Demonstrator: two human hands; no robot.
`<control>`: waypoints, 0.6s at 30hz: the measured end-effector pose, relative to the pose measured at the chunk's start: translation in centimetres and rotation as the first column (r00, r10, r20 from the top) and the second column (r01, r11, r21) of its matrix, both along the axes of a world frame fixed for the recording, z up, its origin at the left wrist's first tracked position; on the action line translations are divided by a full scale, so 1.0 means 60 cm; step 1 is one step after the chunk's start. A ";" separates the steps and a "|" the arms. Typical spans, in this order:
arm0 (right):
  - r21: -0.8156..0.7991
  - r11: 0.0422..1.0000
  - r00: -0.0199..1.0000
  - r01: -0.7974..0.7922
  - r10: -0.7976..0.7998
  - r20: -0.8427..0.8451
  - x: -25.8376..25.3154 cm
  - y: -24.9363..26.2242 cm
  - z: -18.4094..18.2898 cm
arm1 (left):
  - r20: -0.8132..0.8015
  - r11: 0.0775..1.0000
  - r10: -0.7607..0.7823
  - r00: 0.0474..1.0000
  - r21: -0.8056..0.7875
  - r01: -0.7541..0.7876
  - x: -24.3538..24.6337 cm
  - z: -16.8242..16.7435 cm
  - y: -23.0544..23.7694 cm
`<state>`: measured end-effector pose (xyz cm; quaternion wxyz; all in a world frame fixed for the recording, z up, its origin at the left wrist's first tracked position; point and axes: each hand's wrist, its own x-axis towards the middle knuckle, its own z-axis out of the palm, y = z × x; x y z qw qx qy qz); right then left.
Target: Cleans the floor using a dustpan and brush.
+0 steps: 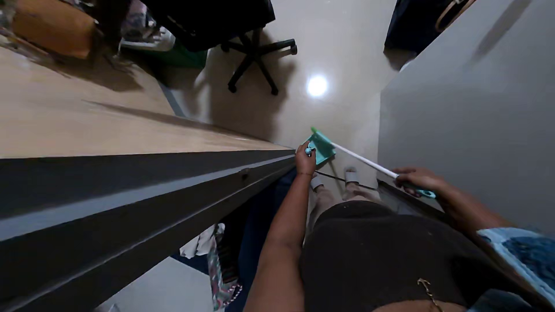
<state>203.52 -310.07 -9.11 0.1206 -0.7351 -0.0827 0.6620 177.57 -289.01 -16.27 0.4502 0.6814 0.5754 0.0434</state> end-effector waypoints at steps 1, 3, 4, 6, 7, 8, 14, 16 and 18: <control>0.000 0.998 0.996 -0.060 0.060 0.059 0.007 0.003 0.002 | 0.005 1.000 0.002 1.000 0.000 -0.002 -0.004 -0.001 -0.003; -0.008 0.984 0.973 -0.177 0.176 0.147 0.006 0.009 -0.020 | 0.015 1.000 0.002 1.000 0.019 -0.003 -0.010 -0.006 -0.010; -0.001 0.975 0.961 -0.221 0.218 0.171 0.000 0.012 -0.043 | 0.019 1.000 0.006 1.000 0.027 -0.006 -0.013 -0.009 -0.012; 0.002 0.967 0.950 -0.256 0.251 0.185 -0.025 0.016 -0.091 | 0.024 1.000 0.012 1.000 0.026 -0.013 -0.015 -0.010 -0.015; -0.007 0.966 0.951 -0.260 0.257 0.172 -0.040 0.019 -0.107 | 0.011 1.000 0.008 1.000 0.013 -0.008 -0.015 -0.007 -0.015; -0.016 0.959 0.947 -0.281 0.281 0.155 -0.055 0.022 -0.112 | 0.005 1.000 0.010 1.000 0.005 -0.011 -0.015 -0.005 -0.014; -0.012 0.987 0.986 -0.163 0.162 -0.031 0.001 0.019 -0.048 | 0.063 0.997 0.071 0.996 0.015 -0.072 -0.031 0.009 -0.017; 0.006 0.995 0.994 -0.104 0.104 -0.022 0.048 0.029 -0.009 | 0.090 0.994 0.101 0.991 0.024 -0.104 -0.042 0.019 -0.023; 0.024 0.991 0.989 -0.128 0.126 0.073 0.079 0.051 0.013 | 0.103 0.989 0.141 0.985 0.032 -0.145 -0.055 0.024 -0.035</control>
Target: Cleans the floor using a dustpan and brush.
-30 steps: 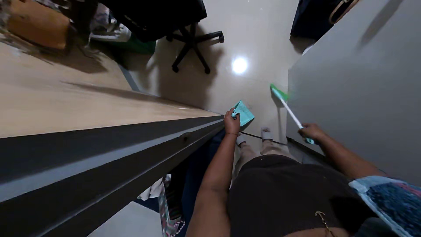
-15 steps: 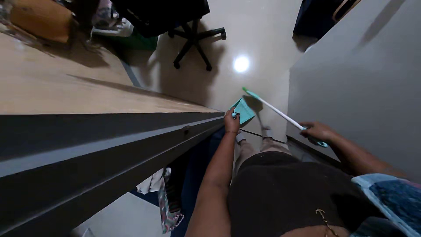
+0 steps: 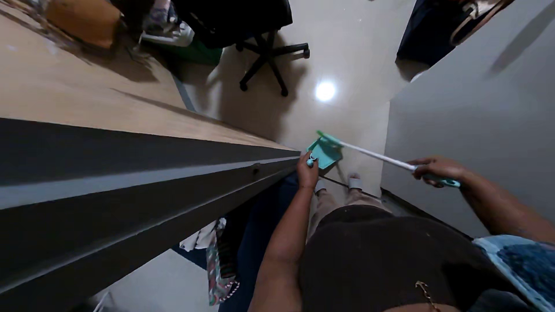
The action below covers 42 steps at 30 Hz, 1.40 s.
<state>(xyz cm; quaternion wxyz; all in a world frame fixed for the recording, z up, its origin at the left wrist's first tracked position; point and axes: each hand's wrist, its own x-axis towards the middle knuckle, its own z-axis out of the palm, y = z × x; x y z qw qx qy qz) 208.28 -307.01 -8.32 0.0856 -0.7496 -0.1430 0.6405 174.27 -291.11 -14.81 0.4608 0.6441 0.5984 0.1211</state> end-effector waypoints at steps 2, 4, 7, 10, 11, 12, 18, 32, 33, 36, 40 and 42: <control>0.026 0.999 0.992 -0.039 0.035 0.119 0.016 0.036 -0.005 | 0.001 0.999 0.043 0.999 0.027 -0.043 -0.008 0.002 -0.013; 0.069 0.996 0.977 -0.061 0.045 0.209 0.027 0.083 -0.042 | 0.005 0.995 0.085 0.996 0.043 -0.085 -0.009 0.003 -0.021; 0.152 0.988 0.957 0.008 -0.052 0.287 0.044 0.154 -0.132 | -0.003 0.989 0.141 0.990 0.035 -0.141 -0.012 0.001 -0.028; 0.155 0.987 0.946 0.039 -0.086 0.313 0.035 0.212 -0.203 | -0.016 0.988 0.151 0.988 0.045 -0.151 -0.011 -0.009 -0.029; 0.138 0.990 0.949 -0.018 -0.026 0.314 0.022 0.222 -0.217 | -0.021 0.988 0.146 0.989 0.051 -0.144 -0.010 -0.012 -0.027; 0.100 0.985 0.942 -0.143 0.105 0.317 0.005 0.222 -0.228 | -0.030 0.989 0.137 0.990 0.054 -0.135 -0.008 -0.014 -0.024; -0.070 0.740 0.727 -0.669 0.671 0.142 -0.151 0.084 -0.179 | -0.060 0.992 0.128 0.990 -0.006 -0.128 -0.007 -0.015 0.000; -0.067 0.998 0.972 -0.017 0.032 0.232 0.002 -0.052 -0.086 | -0.052 1.000 0.011 0.999 -0.002 -0.012 -0.004 -0.029 0.011; -0.060 0.997 0.971 0.046 -0.030 0.238 -0.011 -0.051 -0.110 | -0.058 1.000 -0.002 0.998 0.002 0.002 -0.004 -0.029 0.011; -0.065 0.995 0.982 0.074 -0.062 0.177 -0.066 -0.043 -0.146 | -0.068 1.000 -0.027 0.997 0.008 0.028 -0.004 -0.025 0.008; -0.091 0.987 0.990 -0.134 0.136 0.020 -0.148 -0.042 -0.126 | -0.051 0.999 -0.032 0.998 0.001 0.032 -0.008 -0.025 0.004; -0.089 0.989 0.992 -0.116 0.112 -0.052 -0.146 -0.040 -0.103 | -0.059 0.999 -0.032 0.998 -0.007 0.032 -0.009 -0.026 0.006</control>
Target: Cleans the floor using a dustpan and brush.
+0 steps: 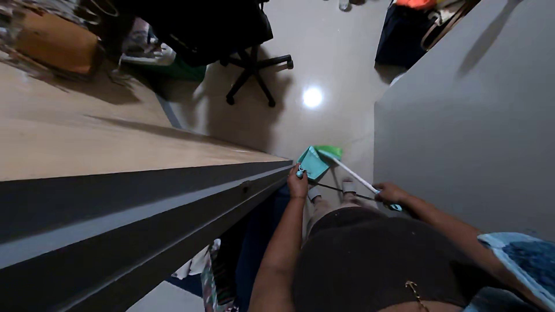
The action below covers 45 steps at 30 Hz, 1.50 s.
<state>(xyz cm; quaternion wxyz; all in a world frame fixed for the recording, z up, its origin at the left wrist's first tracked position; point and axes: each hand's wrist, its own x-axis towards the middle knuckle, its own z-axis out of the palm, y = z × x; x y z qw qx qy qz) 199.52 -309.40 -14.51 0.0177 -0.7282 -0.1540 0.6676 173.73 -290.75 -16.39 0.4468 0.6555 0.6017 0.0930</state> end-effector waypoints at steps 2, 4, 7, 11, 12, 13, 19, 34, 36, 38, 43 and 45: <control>-0.010 0.996 0.995 0.085 -0.085 -0.060 0.033 0.002 0.026 | -0.027 1.000 -0.005 1.000 -0.013 0.005 -0.001 0.006 0.003; 0.007 0.987 0.982 0.163 -0.162 -0.095 0.072 0.002 0.051 | -0.047 0.999 -0.007 0.999 -0.033 0.005 -0.005 0.014 0.006; 0.065 0.992 0.994 0.112 -0.112 -0.009 0.100 0.006 0.075 | -0.074 0.997 -0.011 0.997 -0.078 0.005 -0.013 0.023 0.008; 0.112 0.993 0.984 -0.022 0.002 0.178 0.048 0.015 0.025 | -0.105 0.995 0.013 0.994 -0.101 -0.023 -0.026 0.025 0.001; 0.115 0.993 0.982 -0.031 0.009 0.189 0.027 0.017 0.006 | -0.105 0.995 0.017 0.994 -0.099 -0.027 -0.028 0.025 -0.002; 0.114 0.992 0.982 -0.048 0.026 0.189 0.008 0.019 -0.007 | -0.100 0.995 0.019 0.995 -0.099 -0.029 -0.029 0.024 -0.004; 0.062 0.987 0.988 -0.146 0.149 -0.043 -0.051 -0.001 -0.020 | -0.122 0.986 0.060 0.991 -0.145 -0.077 -0.031 0.041 -0.010; 0.127 0.951 0.919 0.282 -0.306 0.250 0.106 -0.107 0.115 | 0.348 0.873 0.487 0.801 -0.224 -0.434 -0.181 0.013 -0.116; 0.131 0.932 0.890 0.338 -0.362 0.278 0.117 -0.103 0.114 | 0.404 0.845 0.534 0.743 -0.287 -0.452 -0.199 -0.002 -0.131; 0.154 0.896 0.857 0.417 -0.444 0.263 0.134 -0.102 0.111 | 0.406 0.833 0.550 0.730 -0.330 -0.444 -0.207 -0.032 -0.142; 0.188 0.861 0.839 0.472 -0.505 0.203 0.155 -0.094 0.094 | 0.302 0.778 0.614 0.729 -0.386 -0.496 -0.169 -0.097 -0.161; 0.178 0.871 0.851 0.458 -0.487 0.196 0.152 -0.080 0.084 | 0.293 0.770 0.626 0.722 -0.380 -0.513 -0.147 -0.097 -0.154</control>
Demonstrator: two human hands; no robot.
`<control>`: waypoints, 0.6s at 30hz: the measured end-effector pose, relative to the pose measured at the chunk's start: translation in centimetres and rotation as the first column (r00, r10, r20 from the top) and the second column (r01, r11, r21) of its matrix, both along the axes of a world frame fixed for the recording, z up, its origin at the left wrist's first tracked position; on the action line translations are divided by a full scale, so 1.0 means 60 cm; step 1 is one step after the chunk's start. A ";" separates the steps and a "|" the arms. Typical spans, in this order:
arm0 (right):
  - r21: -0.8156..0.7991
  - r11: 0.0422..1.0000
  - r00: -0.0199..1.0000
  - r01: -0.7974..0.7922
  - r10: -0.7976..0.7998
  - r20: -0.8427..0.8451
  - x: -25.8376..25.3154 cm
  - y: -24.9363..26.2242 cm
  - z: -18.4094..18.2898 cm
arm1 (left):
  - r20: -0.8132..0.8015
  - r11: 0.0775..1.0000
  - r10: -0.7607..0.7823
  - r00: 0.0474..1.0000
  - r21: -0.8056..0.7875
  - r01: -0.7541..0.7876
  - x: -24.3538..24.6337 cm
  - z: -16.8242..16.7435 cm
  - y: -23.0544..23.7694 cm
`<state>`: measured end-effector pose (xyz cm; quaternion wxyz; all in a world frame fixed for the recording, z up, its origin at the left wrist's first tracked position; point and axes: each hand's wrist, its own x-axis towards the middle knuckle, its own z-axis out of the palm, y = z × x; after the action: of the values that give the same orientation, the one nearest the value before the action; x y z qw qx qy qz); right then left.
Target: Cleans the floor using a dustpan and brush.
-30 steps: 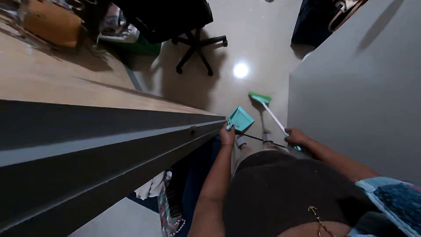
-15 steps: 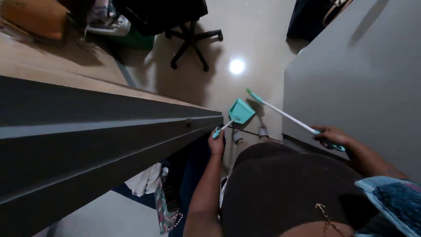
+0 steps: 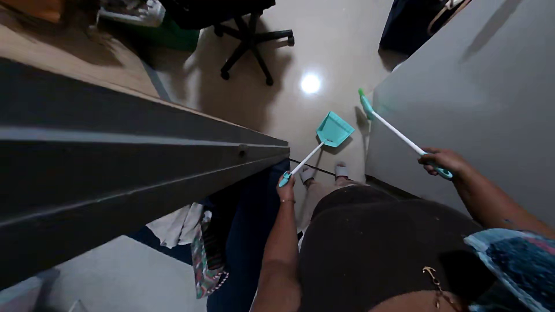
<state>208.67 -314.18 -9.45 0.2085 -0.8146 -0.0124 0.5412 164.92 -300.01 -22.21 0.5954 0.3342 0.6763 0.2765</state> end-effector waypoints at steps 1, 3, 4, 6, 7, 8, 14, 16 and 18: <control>-0.001 1.000 1.000 -0.014 0.014 -0.008 0.000 0.008 -0.006 | -0.002 1.000 -0.019 1.000 0.015 0.019 0.009 0.004 0.002; -0.002 0.999 0.999 -0.051 0.051 -0.012 0.006 0.026 -0.014 | -0.031 0.994 -0.087 0.996 0.068 0.089 0.020 0.019 0.001; -0.002 0.997 0.997 -0.078 0.078 -0.008 0.010 0.035 -0.019 | -0.058 0.987 -0.128 0.990 0.089 0.133 0.022 0.032 -0.003; -0.014 0.987 0.987 -0.158 0.158 0.013 0.021 0.058 -0.030 | -0.110 0.970 -0.183 0.977 0.145 0.198 0.017 0.065 -0.024; -0.028 0.976 0.976 -0.215 0.216 0.029 0.025 0.073 -0.035 | -0.138 0.963 -0.190 0.972 0.165 0.212 0.012 0.081 -0.040; -0.043 0.962 0.961 -0.270 0.272 0.049 0.027 0.088 -0.040 | -0.161 0.961 -0.178 0.971 0.183 0.207 0.006 0.096 -0.059; 0.028 0.892 0.887 -0.451 0.445 0.120 0.024 0.189 -0.144 | -0.251 0.981 0.007 0.968 0.188 0.042 -0.031 0.165 -0.196; 0.026 0.859 0.856 -0.511 0.506 0.103 0.000 0.224 -0.176 | -0.278 0.980 0.049 0.959 0.198 0.007 -0.044 0.174 -0.238; 0.006 0.778 0.774 -0.629 0.625 0.100 -0.041 0.244 -0.198 | -0.308 0.982 0.075 0.948 0.190 -0.016 -0.056 0.184 -0.273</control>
<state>206.20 -299.54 -21.35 0.0316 -0.7838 -0.3031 0.5410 161.57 -316.38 -11.20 0.4400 0.4122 0.7411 0.2953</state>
